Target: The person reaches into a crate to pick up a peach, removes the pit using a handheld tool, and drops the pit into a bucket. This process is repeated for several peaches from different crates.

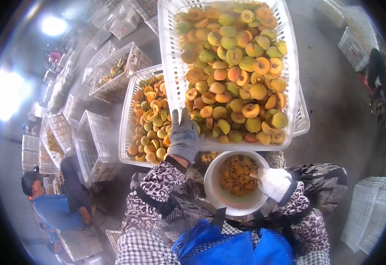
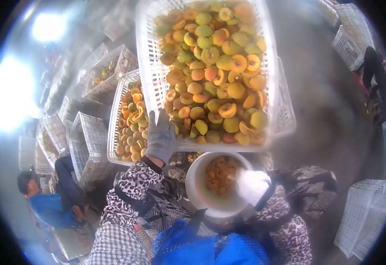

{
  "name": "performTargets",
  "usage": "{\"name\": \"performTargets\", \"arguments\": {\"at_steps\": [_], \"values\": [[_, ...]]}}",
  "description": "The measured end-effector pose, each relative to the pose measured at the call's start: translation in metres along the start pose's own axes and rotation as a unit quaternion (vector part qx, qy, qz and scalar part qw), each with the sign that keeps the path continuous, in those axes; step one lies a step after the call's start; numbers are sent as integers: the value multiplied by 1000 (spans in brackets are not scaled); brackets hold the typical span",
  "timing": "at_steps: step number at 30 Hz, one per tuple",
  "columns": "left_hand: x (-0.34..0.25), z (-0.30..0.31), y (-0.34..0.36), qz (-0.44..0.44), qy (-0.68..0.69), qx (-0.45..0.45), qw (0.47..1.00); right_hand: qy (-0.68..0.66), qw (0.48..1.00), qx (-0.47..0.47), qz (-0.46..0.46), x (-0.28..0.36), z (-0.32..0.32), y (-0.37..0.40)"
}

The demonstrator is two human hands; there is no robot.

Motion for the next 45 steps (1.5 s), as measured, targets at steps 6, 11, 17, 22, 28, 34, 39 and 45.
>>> {"name": "performTargets", "arguments": {"at_steps": [6, 11, 17, 22, 28, 34, 39, 45], "values": [[-5, -22, -16, -41, 1, 267, 963, -67, 995, -72, -14, 21, 64, 17], [7, 62, 18, 297, 861, 29, 413, -257, 949, -173, -58, 15, 77, 23], [-29, 57, 34, 236, 970, 46, -45, -352, 924, -147, -15, 47, 104, 8], [-30, 51, 32, 196, 980, 33, -11, -342, 927, -151, -38, 58, 99, -8], [-29, 48, 41, 264, 956, 6, 124, -333, 923, -193, -3, 79, 107, -20], [-20, 47, 50, 303, 930, -36, 204, -208, 965, -156, -25, 95, 115, -27], [-11, 59, 48, 261, 883, -33, 389, -173, 977, -112, -53, 100, 106, -32], [-25, 34, 54, 335, 907, 74, 245, -416, 906, -55, 63, 106, 94, -36]]}}
Point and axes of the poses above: each hand's wrist, its own y-axis away from the middle knuckle, its own z-axis out of the back of the hand, x = y × z, the point moved 9 cm from there along -y, towards the middle knuckle, and after that the axes turned 6 degrees about y, right-handed, at the moved point
